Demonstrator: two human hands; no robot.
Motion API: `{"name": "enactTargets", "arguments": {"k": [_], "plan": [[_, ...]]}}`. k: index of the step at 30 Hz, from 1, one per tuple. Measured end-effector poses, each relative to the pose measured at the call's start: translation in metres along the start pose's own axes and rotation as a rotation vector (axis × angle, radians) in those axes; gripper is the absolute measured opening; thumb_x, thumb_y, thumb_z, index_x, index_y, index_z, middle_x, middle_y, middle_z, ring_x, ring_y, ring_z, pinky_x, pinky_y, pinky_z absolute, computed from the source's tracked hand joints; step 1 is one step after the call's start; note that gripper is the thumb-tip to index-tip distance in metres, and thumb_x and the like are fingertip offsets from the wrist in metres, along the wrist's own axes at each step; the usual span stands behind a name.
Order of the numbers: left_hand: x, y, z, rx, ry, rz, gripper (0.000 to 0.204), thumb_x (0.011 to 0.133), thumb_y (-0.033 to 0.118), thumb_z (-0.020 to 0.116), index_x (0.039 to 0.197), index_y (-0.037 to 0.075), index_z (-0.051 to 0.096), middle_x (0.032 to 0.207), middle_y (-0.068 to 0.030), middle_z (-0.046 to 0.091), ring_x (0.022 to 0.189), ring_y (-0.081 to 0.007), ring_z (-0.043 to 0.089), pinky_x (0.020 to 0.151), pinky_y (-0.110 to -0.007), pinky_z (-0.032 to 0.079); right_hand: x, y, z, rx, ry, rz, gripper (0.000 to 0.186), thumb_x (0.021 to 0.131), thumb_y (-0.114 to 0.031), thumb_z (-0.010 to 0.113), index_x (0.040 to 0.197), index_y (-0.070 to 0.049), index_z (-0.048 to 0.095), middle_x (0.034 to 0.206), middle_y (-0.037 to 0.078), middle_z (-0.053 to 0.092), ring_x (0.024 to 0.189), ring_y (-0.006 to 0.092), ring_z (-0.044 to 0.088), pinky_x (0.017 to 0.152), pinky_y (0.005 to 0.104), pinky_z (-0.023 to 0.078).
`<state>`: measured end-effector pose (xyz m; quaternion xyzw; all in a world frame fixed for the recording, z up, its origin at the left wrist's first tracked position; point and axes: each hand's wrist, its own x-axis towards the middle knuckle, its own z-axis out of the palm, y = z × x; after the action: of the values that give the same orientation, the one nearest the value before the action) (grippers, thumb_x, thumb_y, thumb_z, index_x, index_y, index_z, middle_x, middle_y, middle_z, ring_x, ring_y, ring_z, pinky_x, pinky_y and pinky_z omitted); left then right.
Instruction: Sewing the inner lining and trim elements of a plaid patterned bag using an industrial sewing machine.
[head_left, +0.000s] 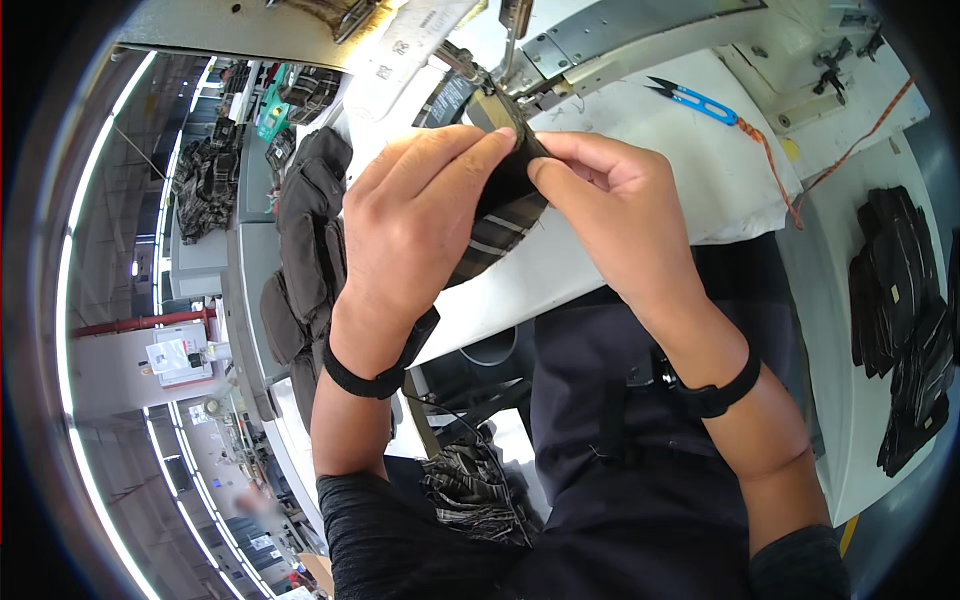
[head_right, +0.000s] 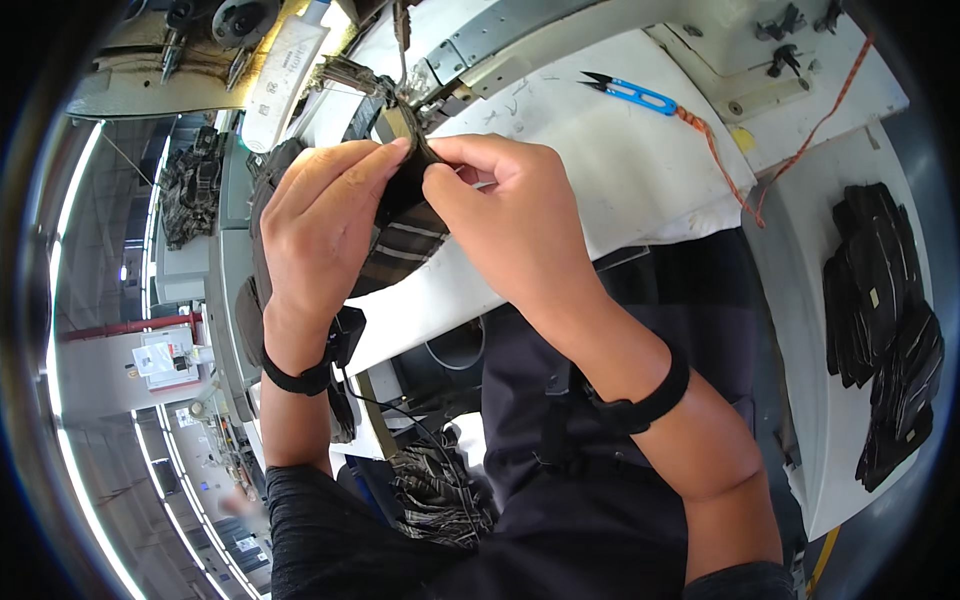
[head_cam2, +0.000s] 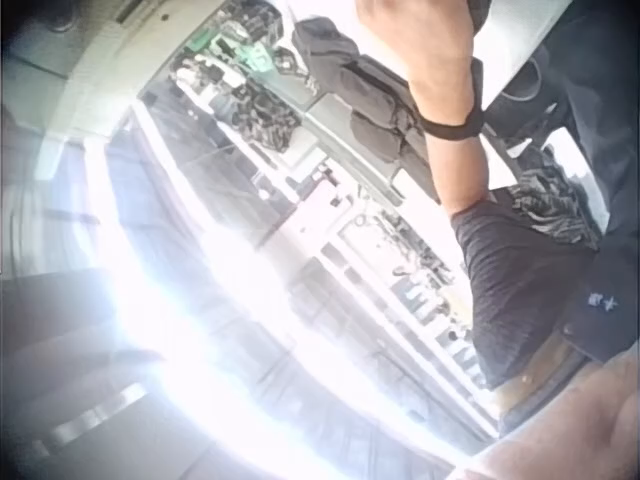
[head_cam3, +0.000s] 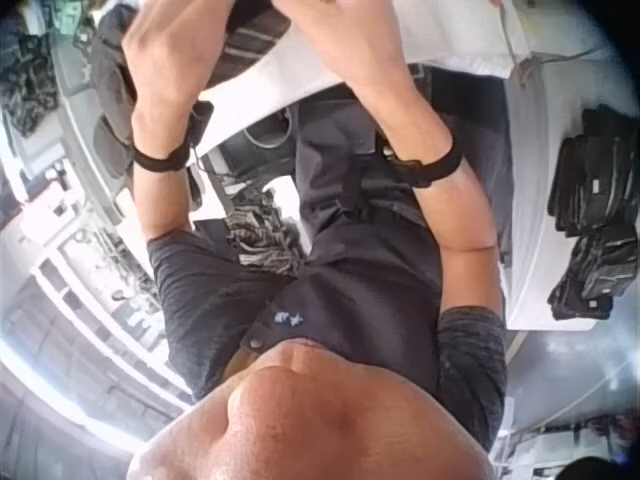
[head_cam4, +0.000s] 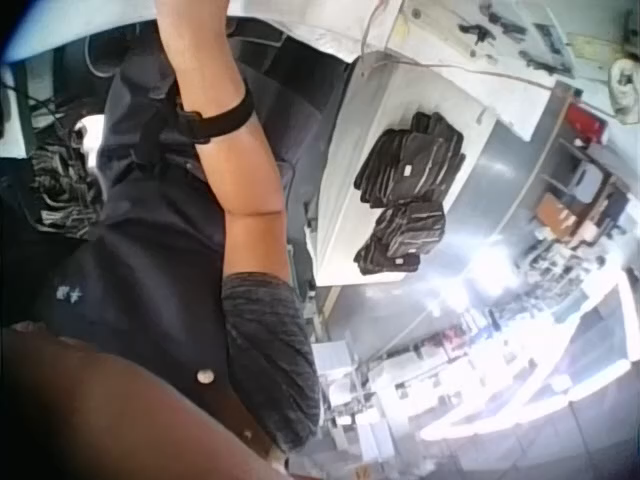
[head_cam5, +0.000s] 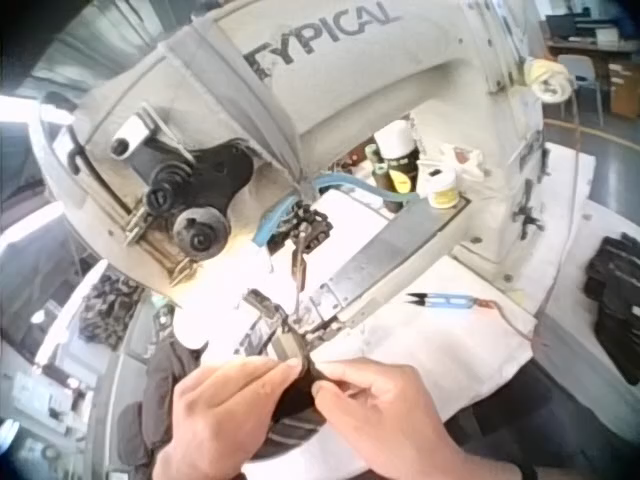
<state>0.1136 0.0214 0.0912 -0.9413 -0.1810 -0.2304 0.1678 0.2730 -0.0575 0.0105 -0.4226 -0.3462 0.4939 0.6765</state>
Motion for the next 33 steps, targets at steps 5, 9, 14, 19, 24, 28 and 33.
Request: {"name": "enactTargets", "arguments": {"k": [5,9,14,19,24,28,33], "plan": [[0.007,-0.01,0.006,-0.077,0.018,-0.006,0.025,0.082,0.002,0.077,0.106,0.008,0.08,0.095,-0.0036,0.075,0.078,-0.0244,0.072,0.069,-0.034,0.057,0.01,0.008,0.006,0.011,0.044,-0.033,0.023,0.098,-0.005,0.071,0.119,0.005,0.076,0.091,0.0,0.072,0.083,0.0036,0.064,0.073,0.0214,0.053],[0.014,-0.008,-0.001,-0.178,-0.092,-0.14,0.018,0.088,-0.005,0.077,0.105,0.0,0.08,0.094,-0.0135,0.078,0.079,-0.0252,0.075,0.071,-0.033,0.059,0.024,0.012,0.008,-0.034,0.053,-0.098,0.019,0.098,-0.007,0.073,0.114,0.004,0.076,0.091,0.001,0.073,0.081,0.0055,0.066,0.076,0.0235,0.057],[0.014,-0.014,0.004,-0.214,-0.076,-0.227,0.017,0.089,-0.005,0.077,0.105,0.002,0.08,0.095,-0.0121,0.079,0.082,-0.0213,0.075,0.074,-0.031,0.058,0.032,0.001,0.011,-0.123,0.029,-0.091,0.013,0.097,-0.009,0.073,0.104,0.003,0.075,0.087,0.0,0.072,0.077,0.0055,0.064,0.071,0.0236,0.054],[0.006,-0.009,0.014,-0.307,-0.084,-0.343,0.032,0.086,-0.006,0.068,0.116,0.005,0.071,0.111,-0.014,0.074,0.1,-0.0352,0.071,0.086,-0.041,0.057,0.031,0.004,0.025,-0.409,0.123,-0.216,0.023,0.088,-0.017,0.075,0.086,0.002,0.061,0.083,0.017,0.066,0.076,0.0326,0.065,0.07,0.0418,0.052],[0.011,-0.015,0.002,-0.258,-0.097,-0.27,0.037,0.084,-0.009,0.064,0.116,0.008,0.072,0.11,-0.0124,0.074,0.096,-0.0359,0.071,0.083,-0.041,0.057,0.027,0.002,0.027,-0.428,0.159,-0.201,0.024,0.088,-0.018,0.075,0.085,0.001,0.06,0.082,0.016,0.066,0.075,0.0326,0.065,0.069,0.0425,0.052],[0.025,-0.01,-0.018,-0.136,-0.239,-0.254,0.033,0.087,-0.008,0.063,0.113,0.006,0.078,0.109,-0.0147,0.078,0.09,-0.0312,0.077,0.083,-0.033,0.059,0.027,0.003,0.022,-0.217,0.07,-0.075,0.022,0.088,-0.017,0.073,0.082,0.002,0.064,0.068,0.011,0.066,0.061,0.0215,0.063,0.061,0.0356,0.049],[0.032,-0.006,-0.025,-0.103,-0.34,-0.232,0.032,0.089,-0.003,0.066,0.118,0.006,0.078,0.109,-0.0162,0.078,0.093,-0.0305,0.078,0.084,-0.033,0.059,0.028,0.002,0.019,-0.138,0.076,-0.098,0.019,0.087,-0.016,0.072,0.084,0.003,0.067,0.066,0.009,0.065,0.058,0.0174,0.062,0.059,0.0331,0.048]]}}
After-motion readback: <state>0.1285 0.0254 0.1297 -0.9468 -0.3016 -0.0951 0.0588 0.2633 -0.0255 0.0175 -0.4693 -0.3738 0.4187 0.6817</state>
